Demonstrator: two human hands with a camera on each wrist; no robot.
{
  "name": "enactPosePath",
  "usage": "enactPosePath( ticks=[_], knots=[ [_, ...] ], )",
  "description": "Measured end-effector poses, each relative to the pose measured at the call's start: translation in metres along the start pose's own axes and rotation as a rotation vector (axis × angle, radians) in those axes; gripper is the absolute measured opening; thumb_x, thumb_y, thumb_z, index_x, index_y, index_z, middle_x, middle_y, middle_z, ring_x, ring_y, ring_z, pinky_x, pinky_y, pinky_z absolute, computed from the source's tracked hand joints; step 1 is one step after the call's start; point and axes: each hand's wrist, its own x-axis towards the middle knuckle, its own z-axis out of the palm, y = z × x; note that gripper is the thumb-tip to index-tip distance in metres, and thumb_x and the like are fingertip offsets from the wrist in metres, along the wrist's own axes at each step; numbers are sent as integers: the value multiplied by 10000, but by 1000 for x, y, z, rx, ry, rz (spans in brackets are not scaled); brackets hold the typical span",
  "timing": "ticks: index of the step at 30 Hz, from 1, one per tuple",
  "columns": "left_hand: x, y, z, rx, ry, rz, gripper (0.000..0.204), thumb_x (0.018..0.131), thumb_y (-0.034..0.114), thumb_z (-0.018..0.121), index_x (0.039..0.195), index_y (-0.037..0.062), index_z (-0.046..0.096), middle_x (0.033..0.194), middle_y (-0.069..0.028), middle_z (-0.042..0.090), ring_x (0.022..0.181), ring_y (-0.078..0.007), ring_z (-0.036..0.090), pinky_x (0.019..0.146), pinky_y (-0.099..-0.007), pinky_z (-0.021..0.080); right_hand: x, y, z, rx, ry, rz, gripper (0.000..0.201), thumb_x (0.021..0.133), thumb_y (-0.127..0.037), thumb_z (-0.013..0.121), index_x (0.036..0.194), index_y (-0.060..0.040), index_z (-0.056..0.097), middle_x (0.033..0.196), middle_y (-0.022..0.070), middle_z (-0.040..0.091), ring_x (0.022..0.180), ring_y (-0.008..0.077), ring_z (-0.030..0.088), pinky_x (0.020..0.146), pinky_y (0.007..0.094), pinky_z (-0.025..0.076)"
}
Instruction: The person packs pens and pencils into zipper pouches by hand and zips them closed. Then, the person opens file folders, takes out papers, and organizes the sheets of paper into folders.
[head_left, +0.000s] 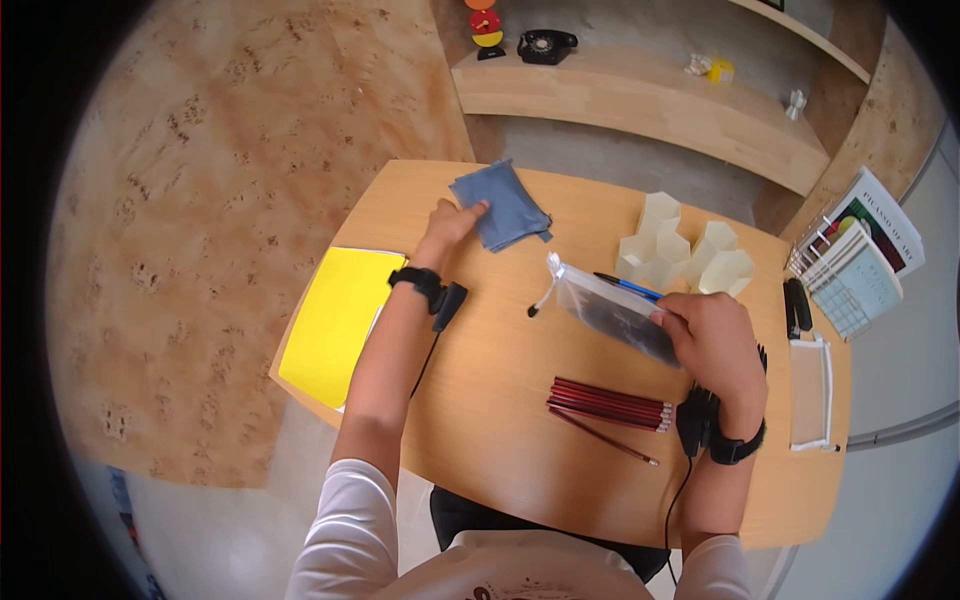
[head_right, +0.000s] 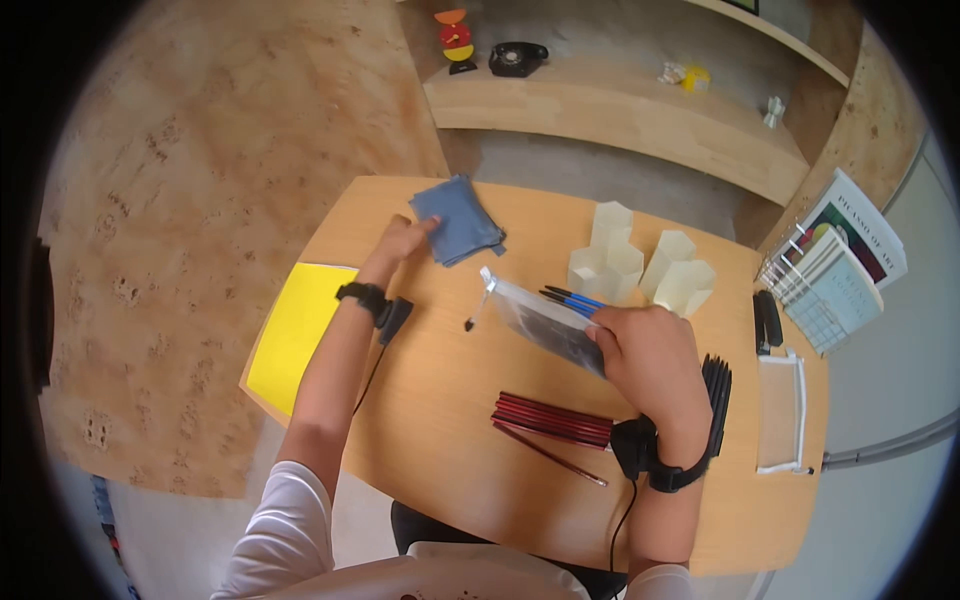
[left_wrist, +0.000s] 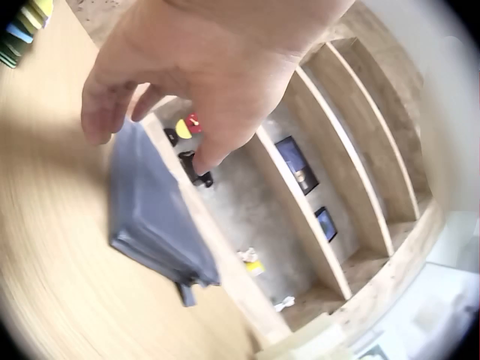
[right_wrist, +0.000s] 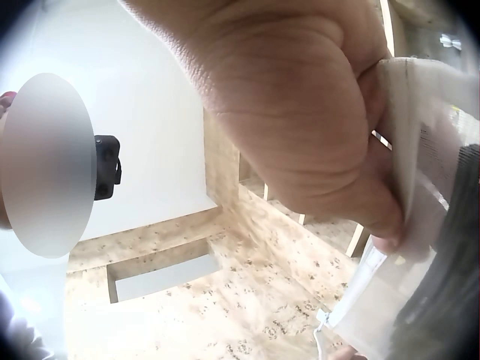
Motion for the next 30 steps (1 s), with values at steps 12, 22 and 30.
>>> enactPosePath(
  ticks=[12, 22, 30],
  knots=[
    [3, 8, 43, 91, -36, -186, 403, 815, 265, 808, 1021, -76, 749, 1002, -230, 768, 895, -307, 767, 768, -378, 601, -1, 3, 1, -92, -32, -4, 130, 907, -180, 692, 857, -75, 749, 766, 205, 687, 752, 405, 678, 695, 495, 539],
    [-2, 1, -36, 705, -22, -231, 413, 915, 309, 651, 1248, 83, 739, 1340, -148, 695, 1264, -296, 657, 1045, -390, 533, -2, 7, -1, -35, -73, -1, 115, 900, -162, 690, 877, -68, 753, 776, 213, 687, 759, 412, 677, 701, 500, 540],
    [0, -28, -53, 777, 16, -321, 371, 971, 319, 606, 1241, 112, 755, 1354, -103, 698, 1276, -266, 657, 1025, -371, 543, -2, 11, 2, -59, -55, -9, 109, 897, -138, 688, 868, -55, 752, 773, 221, 679, 760, 418, 670, 702, 500, 536]
  ],
)
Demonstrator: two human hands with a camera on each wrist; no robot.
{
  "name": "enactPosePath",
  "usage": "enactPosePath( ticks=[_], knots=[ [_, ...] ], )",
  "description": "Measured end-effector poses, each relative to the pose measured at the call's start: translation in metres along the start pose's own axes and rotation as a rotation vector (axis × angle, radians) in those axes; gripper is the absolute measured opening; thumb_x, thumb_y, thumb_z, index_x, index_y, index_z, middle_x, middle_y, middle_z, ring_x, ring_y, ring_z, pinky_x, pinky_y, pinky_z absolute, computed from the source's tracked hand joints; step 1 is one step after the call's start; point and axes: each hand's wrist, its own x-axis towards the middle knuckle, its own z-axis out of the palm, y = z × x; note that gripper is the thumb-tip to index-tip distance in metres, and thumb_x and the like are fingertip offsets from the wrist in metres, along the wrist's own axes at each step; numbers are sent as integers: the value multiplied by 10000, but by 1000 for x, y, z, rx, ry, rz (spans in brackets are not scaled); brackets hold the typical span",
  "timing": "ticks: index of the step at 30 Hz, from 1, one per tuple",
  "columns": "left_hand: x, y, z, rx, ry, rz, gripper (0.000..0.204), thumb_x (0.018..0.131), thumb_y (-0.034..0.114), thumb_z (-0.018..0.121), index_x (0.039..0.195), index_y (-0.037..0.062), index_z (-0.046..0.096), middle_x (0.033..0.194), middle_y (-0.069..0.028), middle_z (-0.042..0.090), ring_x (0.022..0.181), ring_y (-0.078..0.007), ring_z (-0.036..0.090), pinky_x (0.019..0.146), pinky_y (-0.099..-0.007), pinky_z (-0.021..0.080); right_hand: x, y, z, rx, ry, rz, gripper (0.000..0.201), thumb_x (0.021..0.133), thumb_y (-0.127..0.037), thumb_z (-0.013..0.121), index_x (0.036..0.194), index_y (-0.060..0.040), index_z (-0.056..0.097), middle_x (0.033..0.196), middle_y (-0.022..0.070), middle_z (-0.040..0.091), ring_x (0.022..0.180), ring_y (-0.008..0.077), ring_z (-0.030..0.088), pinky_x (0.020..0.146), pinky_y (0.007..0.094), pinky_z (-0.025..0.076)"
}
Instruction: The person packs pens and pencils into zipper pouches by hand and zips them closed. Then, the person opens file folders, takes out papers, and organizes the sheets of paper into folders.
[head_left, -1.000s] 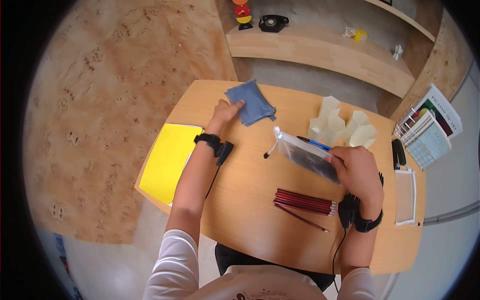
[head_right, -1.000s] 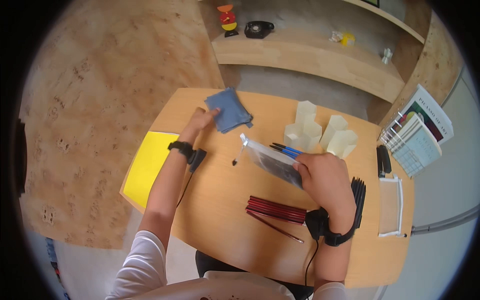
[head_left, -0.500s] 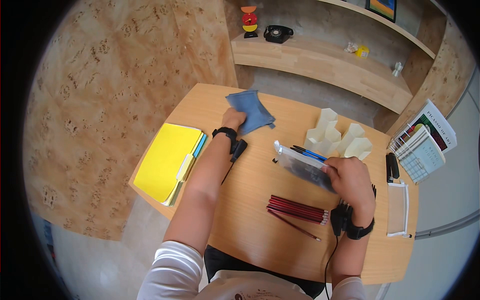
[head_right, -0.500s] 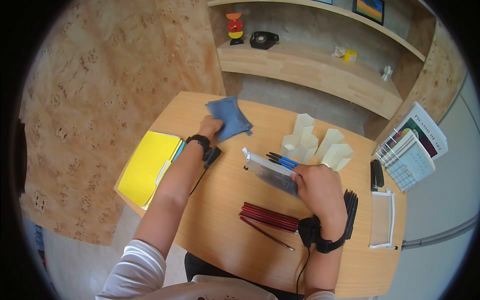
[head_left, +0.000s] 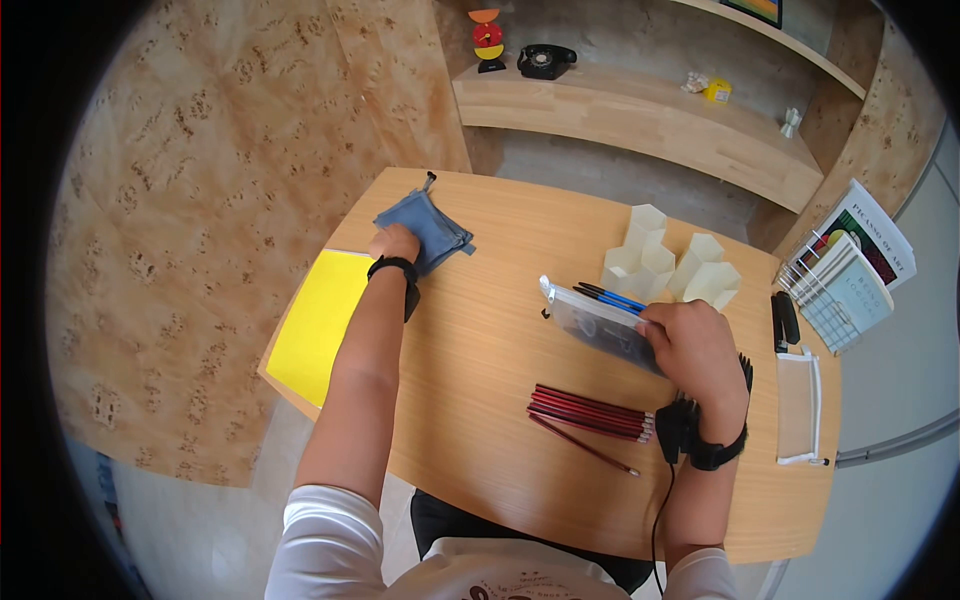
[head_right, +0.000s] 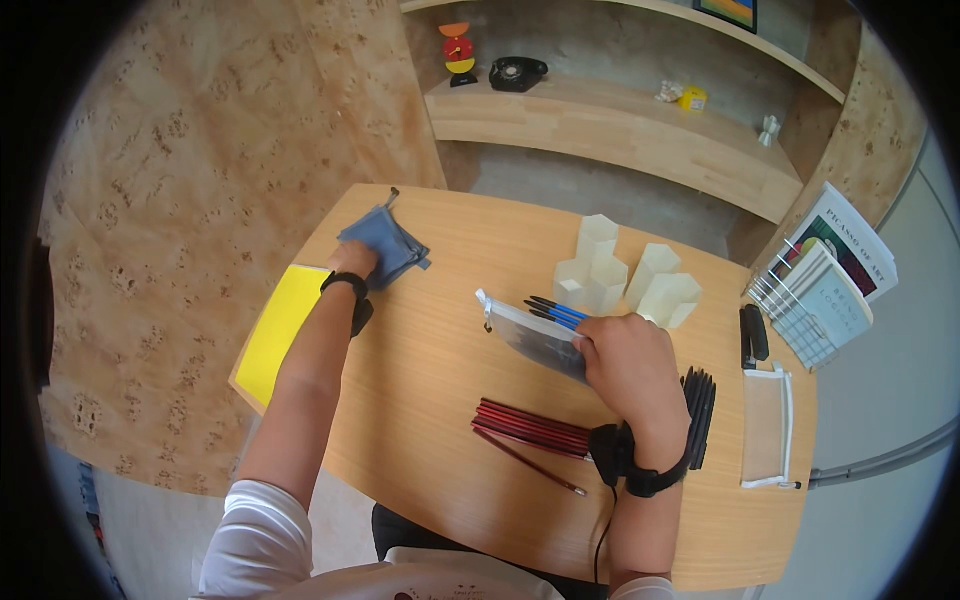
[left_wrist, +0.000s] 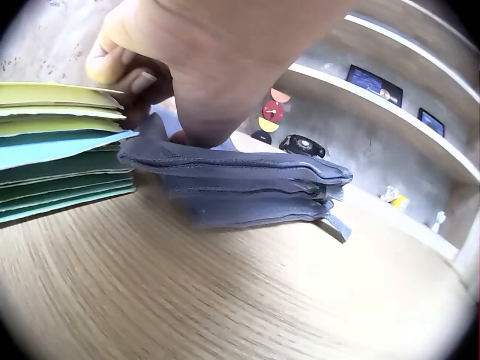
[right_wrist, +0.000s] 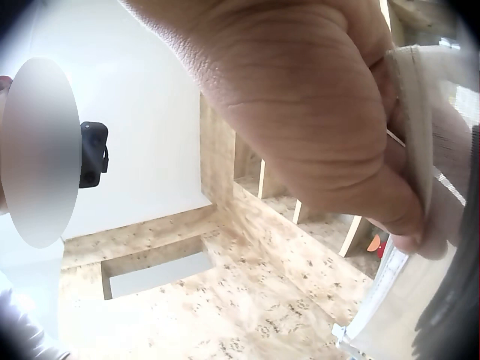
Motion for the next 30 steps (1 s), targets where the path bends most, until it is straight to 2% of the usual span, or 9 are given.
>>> enactPosePath(
  ticks=[3, 6, 11, 15, 17, 21, 23, 24, 30],
  knots=[
    [6, -2, 10, 80, -26, 5, 421, 967, 351, 632, 1302, 110, 715, 1350, -121, 689, 1279, -254, 650, 1011, -364, 550, -1, -1, -3, 19, 8, 5, 114, 902, -142, 687, 864, -55, 751, 771, 220, 678, 757, 418, 669, 703, 503, 535],
    [4, 3, 19, 184, 350, -41, 458, 933, 355, 679, 1307, 91, 676, 1330, -142, 655, 1267, -248, 638, 982, -394, 555, -1, -1, -5, 35, -2, 26, 118, 906, -145, 685, 867, -54, 749, 772, 221, 676, 751, 417, 667, 698, 497, 536],
    [-34, 39, -17, -165, 436, 389, 419, 886, 312, 695, 1180, 17, 642, 1243, -164, 651, 1188, -311, 653, 943, -462, 532, -1, -3, -10, 98, 69, 57, 121, 910, -149, 689, 894, -46, 750, 759, 220, 672, 730, 413, 660, 677, 469, 531],
    [-119, 57, -41, -982, -855, 921, 524, 918, 239, 709, 1388, 63, 561, 1220, -93, 711, 1087, -218, 675, 965, -376, 522, 1, -3, -13, 459, 162, 166, 144, 942, -131, 680, 939, -1, 744, 725, 195, 678, 661, 326, 675, 648, 391, 522],
    [-190, 54, -44, -1109, -1147, 1167, 621, 974, 299, 710, 1493, 81, 447, 1360, -103, 644, 1212, -221, 645, 1014, -372, 505, 5, -8, -7, 587, 199, 192, 149, 954, -123, 674, 961, 14, 734, 732, 180, 684, 662, 272, 673, 645, 365, 517],
    [-251, 62, -16, -1686, -1391, 1085, 642, 1021, 345, 666, 1526, 61, 387, 1463, -123, 565, 1311, -248, 597, 1056, -401, 507, 13, -14, 24, 872, 143, 241, 156, 977, -99, 656, 1027, 39, 710, 805, 130, 724, 719, 151, 671, 668, 316, 523],
    [-249, 66, -13, -1912, -1403, 607, 512, 1046, 324, 635, 1430, 18, 491, 1369, -148, 642, 1233, -247, 659, 1052, -414, 545, 14, -14, 33, 910, 132, 226, 156, 976, -81, 640, 1053, 38, 704, 832, 121, 734, 728, 143, 668, 687, 306, 530],
    [-236, 67, -4, -1910, -1404, 608, 512, 1046, 324, 635, 1430, 18, 491, 1369, -148, 642, 1233, -247, 659, 1052, -414, 545, 15, -14, 34, 947, 124, 207, 164, 974, -63, 623, 1079, 38, 698, 859, 112, 743, 737, 135, 665, 706, 297, 537],
    [-156, 62, 18, -1961, -1103, 228, 372, 1035, 260, 653, 1288, -2, 579, 1171, -123, 722, 1014, -251, 742, 906, -422, 628, 9, 5, 3, 895, 309, 247, 163, 964, -26, 569, 1058, 21, 694, 890, 79, 746, 743, 95, 654, 714, 258, 537]
  ],
)
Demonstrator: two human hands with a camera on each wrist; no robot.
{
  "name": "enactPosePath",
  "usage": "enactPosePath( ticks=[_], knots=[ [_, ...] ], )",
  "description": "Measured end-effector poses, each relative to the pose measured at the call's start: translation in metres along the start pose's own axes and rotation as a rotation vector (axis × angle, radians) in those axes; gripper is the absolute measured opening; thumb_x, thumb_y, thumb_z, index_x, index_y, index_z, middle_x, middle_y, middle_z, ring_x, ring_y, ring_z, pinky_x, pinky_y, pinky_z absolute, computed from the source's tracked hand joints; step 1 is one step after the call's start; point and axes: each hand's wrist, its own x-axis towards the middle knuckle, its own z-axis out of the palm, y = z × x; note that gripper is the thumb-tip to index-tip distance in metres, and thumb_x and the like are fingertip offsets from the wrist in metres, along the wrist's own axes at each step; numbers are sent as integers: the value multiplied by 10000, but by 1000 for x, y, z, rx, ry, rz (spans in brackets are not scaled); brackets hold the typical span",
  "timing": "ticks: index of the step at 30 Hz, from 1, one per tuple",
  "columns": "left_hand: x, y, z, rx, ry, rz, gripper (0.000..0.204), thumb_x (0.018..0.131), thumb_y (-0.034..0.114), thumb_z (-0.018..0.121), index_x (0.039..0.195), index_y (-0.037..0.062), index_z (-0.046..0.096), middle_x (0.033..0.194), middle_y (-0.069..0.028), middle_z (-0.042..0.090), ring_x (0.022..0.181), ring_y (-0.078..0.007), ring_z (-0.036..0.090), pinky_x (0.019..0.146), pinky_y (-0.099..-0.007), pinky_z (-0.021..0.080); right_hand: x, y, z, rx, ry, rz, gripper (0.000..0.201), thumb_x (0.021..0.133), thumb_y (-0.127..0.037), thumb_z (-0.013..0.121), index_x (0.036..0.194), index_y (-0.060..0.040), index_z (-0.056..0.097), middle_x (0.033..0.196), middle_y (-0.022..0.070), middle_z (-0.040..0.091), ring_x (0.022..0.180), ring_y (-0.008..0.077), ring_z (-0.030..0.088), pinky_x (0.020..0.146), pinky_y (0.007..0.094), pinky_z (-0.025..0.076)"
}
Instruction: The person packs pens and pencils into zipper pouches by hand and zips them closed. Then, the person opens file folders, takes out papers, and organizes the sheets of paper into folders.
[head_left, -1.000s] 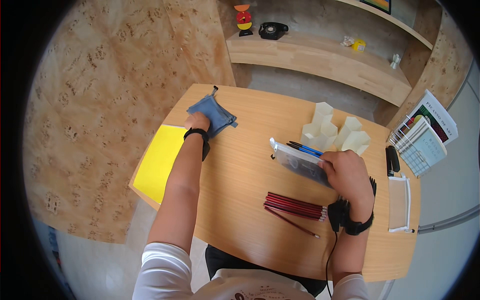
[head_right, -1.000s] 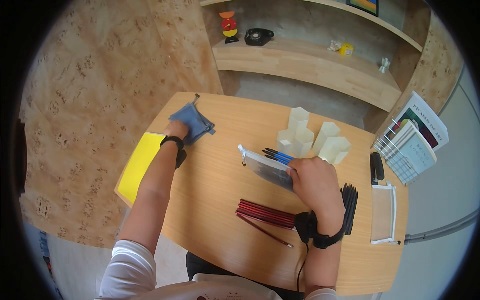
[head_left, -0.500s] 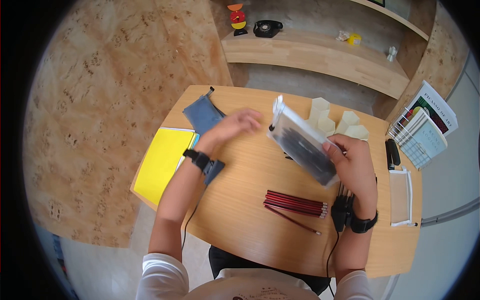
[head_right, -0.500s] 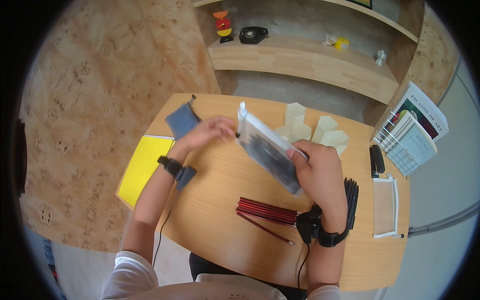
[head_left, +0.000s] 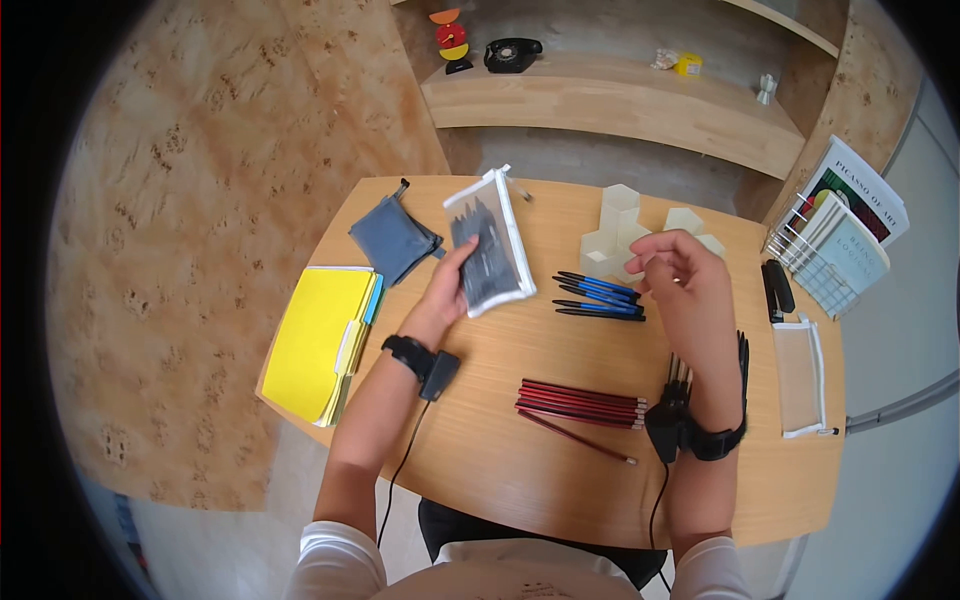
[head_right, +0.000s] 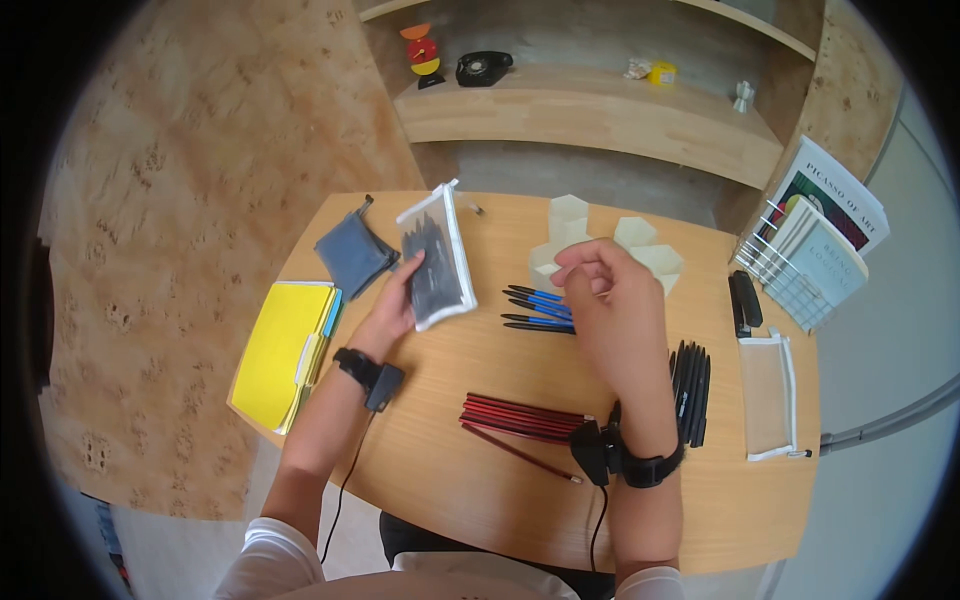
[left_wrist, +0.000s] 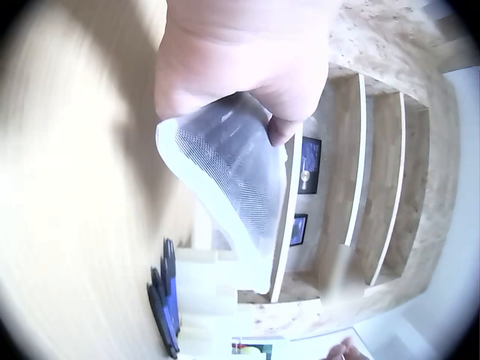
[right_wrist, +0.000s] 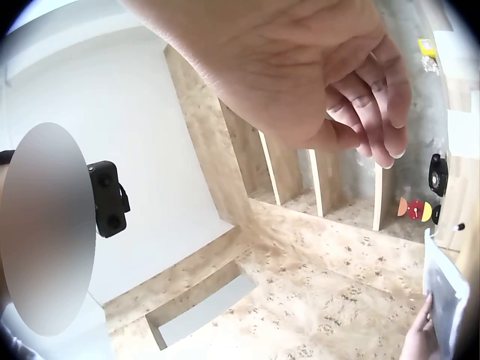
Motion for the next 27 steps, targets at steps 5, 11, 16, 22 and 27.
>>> enactPosePath(
  ticks=[5, 11, 16, 22, 27],
  knots=[
    [57, 8, -27, 256, 191, 130, 392, 996, 194, 708, 1293, -23, 572, 1153, -144, 719, 971, -260, 737, 869, -413, 635, 2, -1, -5, 66, 8, -23, 156, 963, -17, 568, 1044, 18, 697, 869, 57, 738, 719, 55, 620, 673, 226, 516],
    [96, 2, -29, 325, 311, 131, 418, 983, 198, 727, 1287, -40, 567, 1117, -147, 728, 951, -255, 739, 832, -391, 632, -2, -14, -12, 107, 106, -84, 143, 968, -8, 575, 1039, 25, 693, 827, 41, 720, 696, 31, 598, 639, 191, 482],
    [114, -1, -50, 683, 434, 216, 514, 924, 292, 781, 1267, -62, 635, 1105, -194, 747, 945, -306, 746, 828, -391, 598, 0, -13, -17, 168, 189, -98, 128, 964, -2, 586, 1032, 14, 693, 796, 23, 704, 694, 24, 603, 624, 196, 483],
    [126, -1, -78, 1428, 792, 250, 768, 781, 459, 831, 1273, -102, 649, 1250, -327, 678, 1180, -422, 674, 1017, -446, 520, -2, -5, -12, -50, 136, -241, 128, 963, 5, 588, 1028, 3, 699, 782, 23, 693, 719, 56, 641, 639, 205, 497],
    [85, -21, -48, 1626, 918, 481, 719, 746, 391, 825, 1251, -88, 646, 1167, -296, 684, 1185, -432, 615, 1079, -444, 461, -3, -6, -16, -185, 150, -256, 101, 959, -4, 614, 1009, 10, 700, 765, 20, 700, 677, 52, 638, 622, 205, 499]
  ],
)
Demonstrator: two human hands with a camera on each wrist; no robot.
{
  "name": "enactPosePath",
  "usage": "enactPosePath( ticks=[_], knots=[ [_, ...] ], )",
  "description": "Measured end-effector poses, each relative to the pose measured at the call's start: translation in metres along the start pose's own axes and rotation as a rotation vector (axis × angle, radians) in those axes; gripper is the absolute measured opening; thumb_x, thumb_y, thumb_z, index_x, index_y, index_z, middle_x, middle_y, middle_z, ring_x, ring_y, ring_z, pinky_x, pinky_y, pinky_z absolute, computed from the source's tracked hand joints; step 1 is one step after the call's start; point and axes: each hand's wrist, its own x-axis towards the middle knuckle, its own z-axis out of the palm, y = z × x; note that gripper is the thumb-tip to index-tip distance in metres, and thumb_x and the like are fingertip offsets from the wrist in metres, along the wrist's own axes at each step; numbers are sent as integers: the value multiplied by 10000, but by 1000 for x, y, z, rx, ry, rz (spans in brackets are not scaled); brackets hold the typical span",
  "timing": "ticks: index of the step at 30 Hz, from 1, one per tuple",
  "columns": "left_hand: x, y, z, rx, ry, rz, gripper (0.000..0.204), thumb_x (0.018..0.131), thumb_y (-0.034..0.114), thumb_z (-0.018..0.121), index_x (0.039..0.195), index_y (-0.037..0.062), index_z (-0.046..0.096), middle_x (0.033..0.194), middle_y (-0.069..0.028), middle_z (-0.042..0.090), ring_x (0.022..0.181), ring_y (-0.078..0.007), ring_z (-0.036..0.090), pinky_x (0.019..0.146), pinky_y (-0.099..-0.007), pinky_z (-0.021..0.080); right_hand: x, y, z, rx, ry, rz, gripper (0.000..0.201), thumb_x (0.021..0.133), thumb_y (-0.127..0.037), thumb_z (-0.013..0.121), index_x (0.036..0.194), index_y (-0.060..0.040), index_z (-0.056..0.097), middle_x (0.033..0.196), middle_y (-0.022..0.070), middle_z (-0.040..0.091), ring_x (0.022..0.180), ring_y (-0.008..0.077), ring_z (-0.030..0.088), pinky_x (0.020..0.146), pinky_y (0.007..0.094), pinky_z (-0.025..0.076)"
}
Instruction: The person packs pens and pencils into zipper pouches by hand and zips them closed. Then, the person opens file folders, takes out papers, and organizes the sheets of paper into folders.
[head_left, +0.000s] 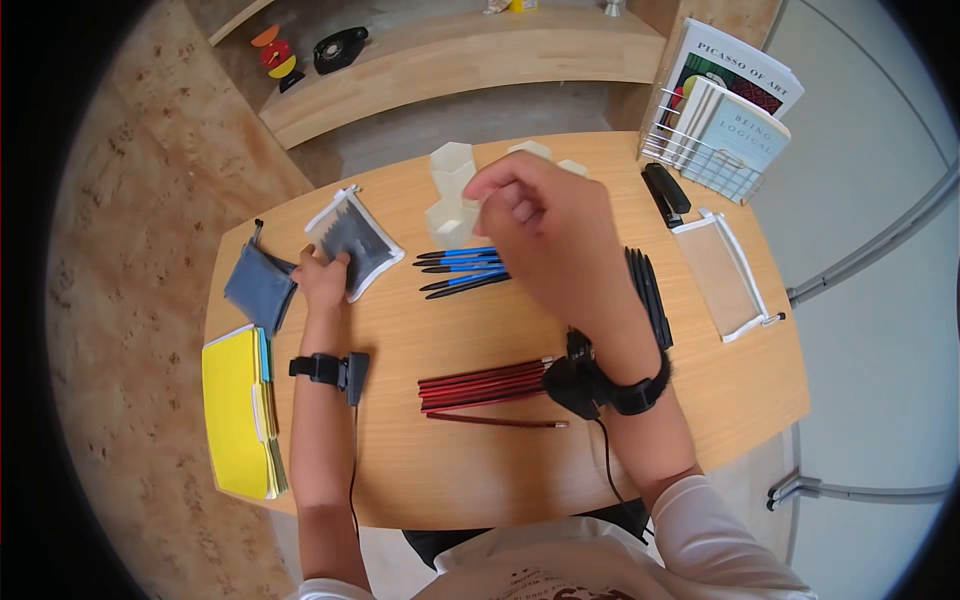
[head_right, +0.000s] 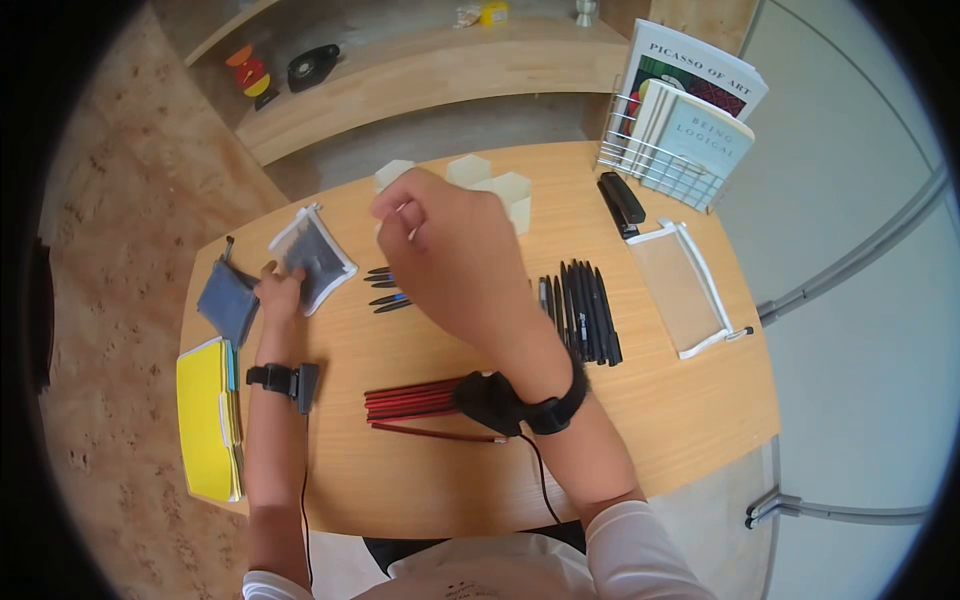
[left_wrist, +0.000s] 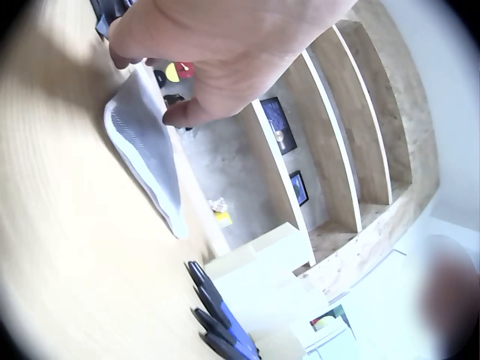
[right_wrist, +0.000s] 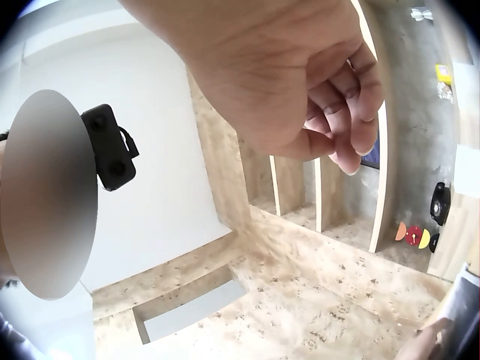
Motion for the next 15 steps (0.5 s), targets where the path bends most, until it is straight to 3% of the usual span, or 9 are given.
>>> enactPosePath(
  ticks=[2, 3, 4, 5, 7, 8, 10, 12, 15],
  knots=[
    [-10, -8, -11, -324, -57, 152, 611, 747, 315, 806, 1201, -66, 658, 1089, -239, 684, 1125, -384, 603, 1021, -445, 467, 1, -4, -4, -59, 52, -25, 118, 974, -6, 595, 1019, 1, 704, 771, 20, 702, 686, 57, 647, 630, 210, 507],
    [-4, -34, 16, -609, -78, 151, 408, 805, 199, 753, 1130, -34, 671, 1004, -167, 684, 968, -293, 635, 871, -397, 501, 0, -6, -9, -77, 80, -35, 131, 984, -5, 581, 1027, -4, 705, 777, 19, 703, 693, 61, 652, 636, 212, 512],
    [-16, -28, -1, -908, -227, 14, 316, 846, 137, 712, 1114, -22, 667, 958, -131, 674, 903, -241, 636, 816, -349, 502, -1, -11, -14, 52, 123, 44, 109, 951, -47, 632, 1029, -23, 706, 716, 65, 687, 610, 116, 634, 604, 257, 508],
    [-34, -9, -18, -1212, -379, -122, 229, 886, 76, 670, 1099, -11, 663, 911, -96, 664, 838, -189, 636, 761, -300, 503, -1, -9, -23, 12, 181, 7, 132, 980, -53, 597, 1043, -23, 710, 742, 26, 680, 653, 72, 610, 603, 237, 493],
    [-56, 3, -42, -1389, -459, -203, 189, 918, 40, 628, 1100, -7, 656, 889, -77, 659, 796, -158, 627, 734, -265, 495, -2, -6, -52, 62, 248, 139, 171, 986, -37, 552, 1054, -15, 708, 804, 18, 697, 737, 94, 662, 632, 237, 502],
    [-61, 4, -48, -1564, -575, -274, 162, 950, 4, 587, 1100, -3, 648, 866, -58, 654, 753, -127, 618, 707, -230, 487, -2, -2, -69, -39, 262, 249, 166, 991, -51, 568, 1066, 1, 706, 835, 35, 706, 784, 85, 679, 657, 235, 516],
    [-66, -4, -53, -1665, -577, -260, 153, 964, 12, 577, 1101, -2, 644, 866, -53, 652, 770, -123, 619, 707, -236, 493, -3, 27, -107, -307, 197, 396, 190, 973, -126, 634, 1075, 15, 710, 882, 107, 740, 804, 182, 724, 692, 298, 547],
    [-68, -20, -46, -1812, -649, -239, 144, 975, 19, 564, 1094, 2, 644, 880, -46, 653, 806, -123, 618, 713, -242, 492, -21, 90, -163, -810, 110, 424, 312, 932, -221, 702, 1122, 27, 701, 979, 210, 750, 880, 344, 740, 772, 396, 569],
    [-69, -16, -49, -1798, -692, -241, 149, 971, 18, 566, 1098, 4, 644, 900, -45, 653, 828, -123, 613, 724, -241, 491, -69, 172, -251, -1241, 102, 607, 557, 864, -360, 757, 1256, 18, 642, 1145, 278, 704, 1103, 446, 668, 932, 507, 539]
  ],
)
